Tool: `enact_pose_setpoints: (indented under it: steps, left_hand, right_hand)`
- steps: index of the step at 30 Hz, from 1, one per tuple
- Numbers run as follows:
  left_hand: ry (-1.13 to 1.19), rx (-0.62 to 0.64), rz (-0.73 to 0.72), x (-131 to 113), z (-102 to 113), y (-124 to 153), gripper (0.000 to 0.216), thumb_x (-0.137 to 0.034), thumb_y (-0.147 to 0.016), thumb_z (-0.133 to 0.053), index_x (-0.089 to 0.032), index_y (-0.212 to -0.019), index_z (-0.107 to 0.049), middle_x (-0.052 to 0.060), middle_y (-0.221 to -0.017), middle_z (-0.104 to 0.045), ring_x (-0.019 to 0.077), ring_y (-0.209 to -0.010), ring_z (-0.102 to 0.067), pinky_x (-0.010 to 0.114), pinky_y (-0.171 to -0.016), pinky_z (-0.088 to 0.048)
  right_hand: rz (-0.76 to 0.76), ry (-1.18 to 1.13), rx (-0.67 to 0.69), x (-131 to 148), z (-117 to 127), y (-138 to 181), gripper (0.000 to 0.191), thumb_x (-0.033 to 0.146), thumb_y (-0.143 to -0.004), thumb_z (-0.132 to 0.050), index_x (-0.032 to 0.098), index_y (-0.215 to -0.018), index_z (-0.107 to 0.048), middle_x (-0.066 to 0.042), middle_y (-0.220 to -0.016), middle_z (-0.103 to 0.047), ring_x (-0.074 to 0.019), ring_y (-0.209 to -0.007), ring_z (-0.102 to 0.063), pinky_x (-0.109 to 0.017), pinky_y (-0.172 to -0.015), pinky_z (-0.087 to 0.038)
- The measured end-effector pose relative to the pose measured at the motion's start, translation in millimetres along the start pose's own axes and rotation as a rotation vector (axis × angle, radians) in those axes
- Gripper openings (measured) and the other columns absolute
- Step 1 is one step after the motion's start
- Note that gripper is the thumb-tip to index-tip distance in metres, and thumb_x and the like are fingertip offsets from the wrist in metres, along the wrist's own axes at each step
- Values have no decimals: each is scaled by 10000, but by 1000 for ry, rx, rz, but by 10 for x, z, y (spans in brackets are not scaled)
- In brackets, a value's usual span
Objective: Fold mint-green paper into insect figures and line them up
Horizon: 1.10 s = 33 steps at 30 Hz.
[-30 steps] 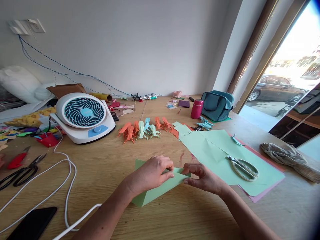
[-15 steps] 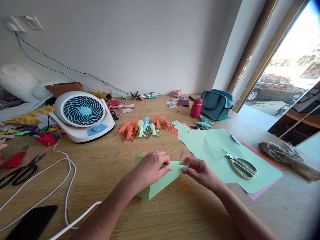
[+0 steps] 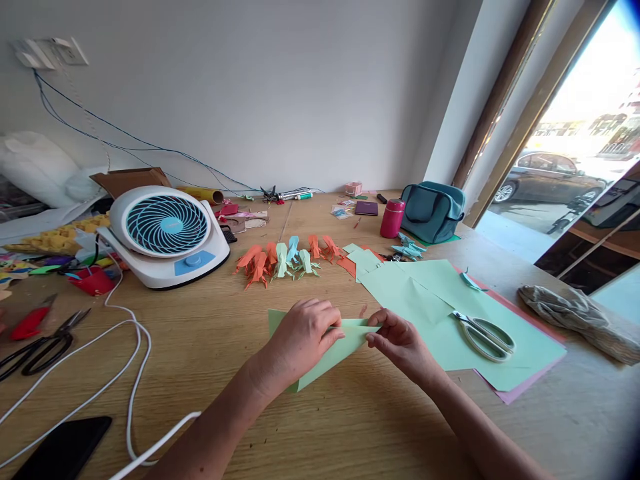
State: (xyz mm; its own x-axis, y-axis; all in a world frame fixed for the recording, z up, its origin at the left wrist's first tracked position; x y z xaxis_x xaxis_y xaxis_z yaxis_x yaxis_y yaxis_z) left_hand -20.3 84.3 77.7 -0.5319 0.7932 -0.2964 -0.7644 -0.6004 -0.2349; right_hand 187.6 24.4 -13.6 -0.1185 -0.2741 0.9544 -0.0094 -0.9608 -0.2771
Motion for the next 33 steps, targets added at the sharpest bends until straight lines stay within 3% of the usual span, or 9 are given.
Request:
enact_pose_setpoints:
  steps: [6,11,13,24,33]
  left_hand:
    - [-27,-63,-48,6,-19,-1,130,-174,-892,-650,-188,-796,-563,-1,-823,-648,164,-776,-578,293,-699,-391]
    - [-37,-63,-55,-14,-6,2,144,-167,-881,-666,-185,-796,-551,-7,-814,-641,165,-777,-568,300,-714,-381]
    - [-39,-54,-56,-24,-2,1,142,-157,-887,-655,-185,-799,-548,-6,-814,-639,165,-782,-568,301,-719,-379]
    - [-36,-49,-43,-32,-23,2,144,-145,-890,-641,-192,-814,-528,-12,-814,-634,171,-793,-569,306,-724,-370]
    - [-202,-16,-67,-160,-56,38,116,-243,-904,-637,-190,-853,-547,26,-896,-648,213,-851,-581,353,-744,-369]
  right_hand:
    - [-52,-71,-63,9,-29,-1,440,470,-838,-720,266,-1201,-576,-64,-1107,-603,-166,-762,-571,-314,-686,-510]
    - [-84,-164,-50,125,-71,-10,313,493,-816,-731,206,-915,-652,-7,-735,-580,-161,-676,-548,-302,-651,-472]
    - [-94,-190,-51,147,-87,-12,307,498,-817,-728,204,-848,-646,2,-676,-565,-165,-670,-541,-305,-653,-461]
    - [-150,-271,-120,43,-173,22,291,478,-812,-748,209,-788,-639,2,-656,-632,-176,-674,-602,-329,-703,-493]
    - [-133,-291,-174,104,-299,60,291,464,-777,-783,208,-808,-649,3,-675,-654,-158,-635,-603,-298,-646,-499]
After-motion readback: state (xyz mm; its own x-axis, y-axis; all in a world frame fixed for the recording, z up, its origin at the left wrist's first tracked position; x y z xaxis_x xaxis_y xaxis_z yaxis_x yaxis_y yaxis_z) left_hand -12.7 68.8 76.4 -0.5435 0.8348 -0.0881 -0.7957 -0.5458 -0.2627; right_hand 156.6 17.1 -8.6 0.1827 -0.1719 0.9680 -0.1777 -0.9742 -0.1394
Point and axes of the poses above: each hand's wrist, its own y-axis away from the middle knuckle, its own z-axis out of the back of the hand, x = y × z, the point moved 1 cm from there along -y, towards the middle knuckle
